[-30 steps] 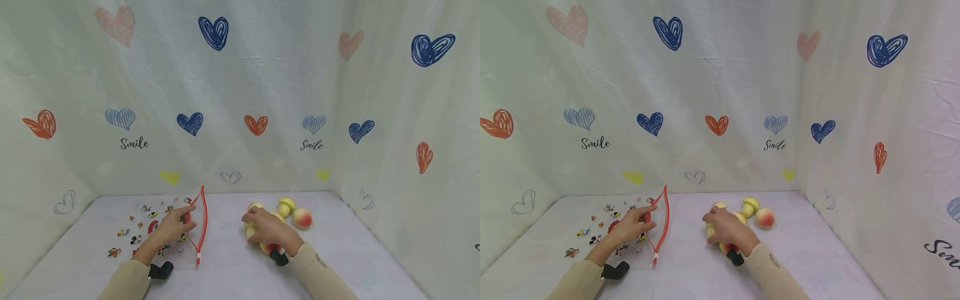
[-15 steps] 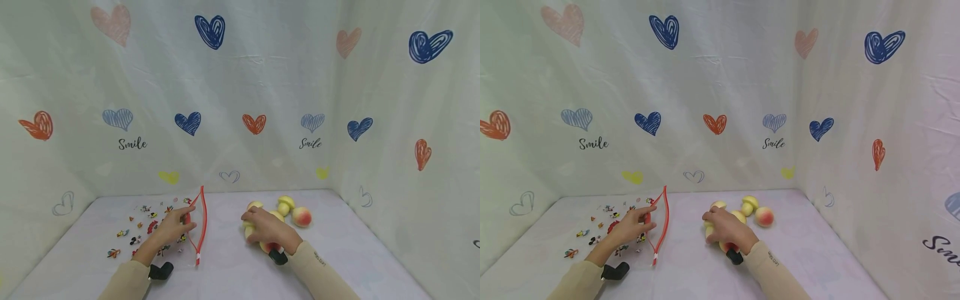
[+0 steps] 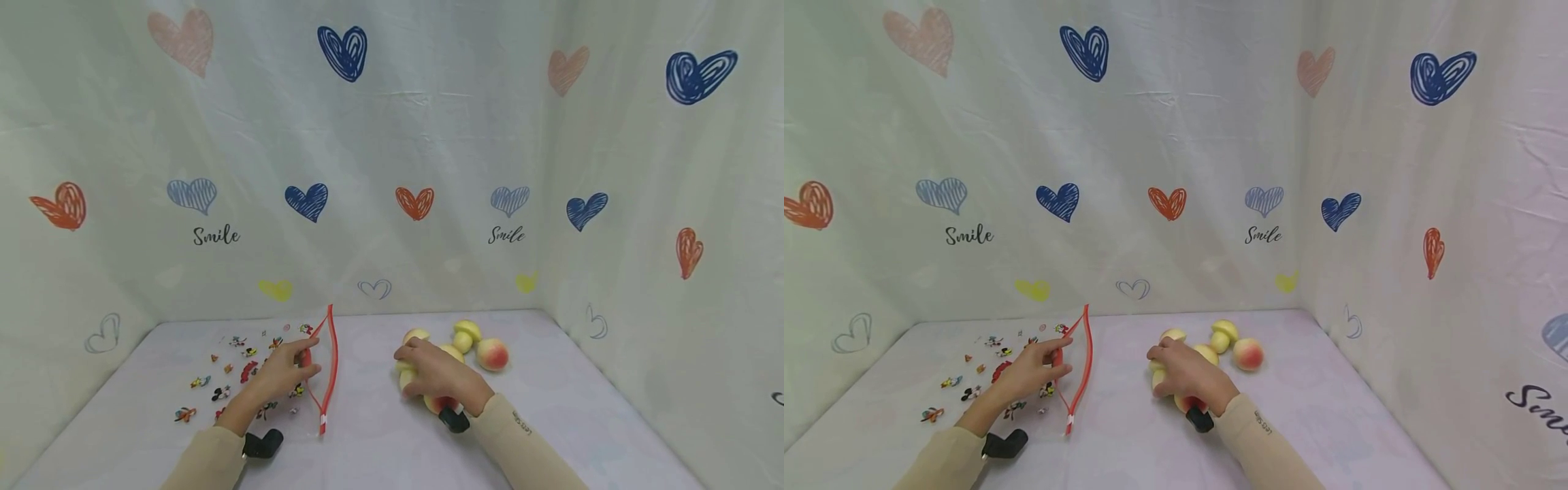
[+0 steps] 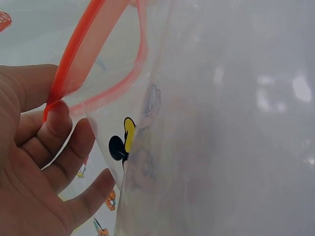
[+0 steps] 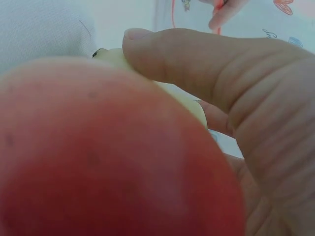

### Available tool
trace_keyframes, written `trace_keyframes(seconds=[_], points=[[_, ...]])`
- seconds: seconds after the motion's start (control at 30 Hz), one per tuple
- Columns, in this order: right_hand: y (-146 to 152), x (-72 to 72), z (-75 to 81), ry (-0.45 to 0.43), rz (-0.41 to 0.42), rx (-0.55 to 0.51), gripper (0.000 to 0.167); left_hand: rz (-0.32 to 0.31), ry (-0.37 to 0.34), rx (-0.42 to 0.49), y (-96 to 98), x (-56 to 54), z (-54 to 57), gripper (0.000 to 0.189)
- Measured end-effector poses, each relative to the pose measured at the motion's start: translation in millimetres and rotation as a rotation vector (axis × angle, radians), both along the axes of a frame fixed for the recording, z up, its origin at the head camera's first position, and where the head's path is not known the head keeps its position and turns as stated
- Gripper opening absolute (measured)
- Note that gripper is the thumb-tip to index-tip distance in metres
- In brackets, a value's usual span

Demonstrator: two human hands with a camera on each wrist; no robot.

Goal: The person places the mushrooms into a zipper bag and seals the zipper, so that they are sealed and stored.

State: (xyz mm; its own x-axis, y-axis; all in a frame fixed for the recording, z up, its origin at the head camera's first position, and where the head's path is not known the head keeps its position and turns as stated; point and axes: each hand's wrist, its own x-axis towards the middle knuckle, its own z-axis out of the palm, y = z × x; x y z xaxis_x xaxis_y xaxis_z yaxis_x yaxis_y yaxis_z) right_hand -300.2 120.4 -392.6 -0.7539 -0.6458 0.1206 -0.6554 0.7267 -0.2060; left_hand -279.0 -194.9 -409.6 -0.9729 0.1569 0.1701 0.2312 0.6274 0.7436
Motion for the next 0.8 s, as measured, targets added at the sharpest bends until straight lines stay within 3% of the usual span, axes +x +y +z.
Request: trace_keyframes(seconds=[0.8], points=[[-4.4, 1.1, 1.4, 0.124, 0.112, -0.125, 0.057, -0.007, 0.005, -0.010, -0.9, -2.0, -2.4, 0.054]])
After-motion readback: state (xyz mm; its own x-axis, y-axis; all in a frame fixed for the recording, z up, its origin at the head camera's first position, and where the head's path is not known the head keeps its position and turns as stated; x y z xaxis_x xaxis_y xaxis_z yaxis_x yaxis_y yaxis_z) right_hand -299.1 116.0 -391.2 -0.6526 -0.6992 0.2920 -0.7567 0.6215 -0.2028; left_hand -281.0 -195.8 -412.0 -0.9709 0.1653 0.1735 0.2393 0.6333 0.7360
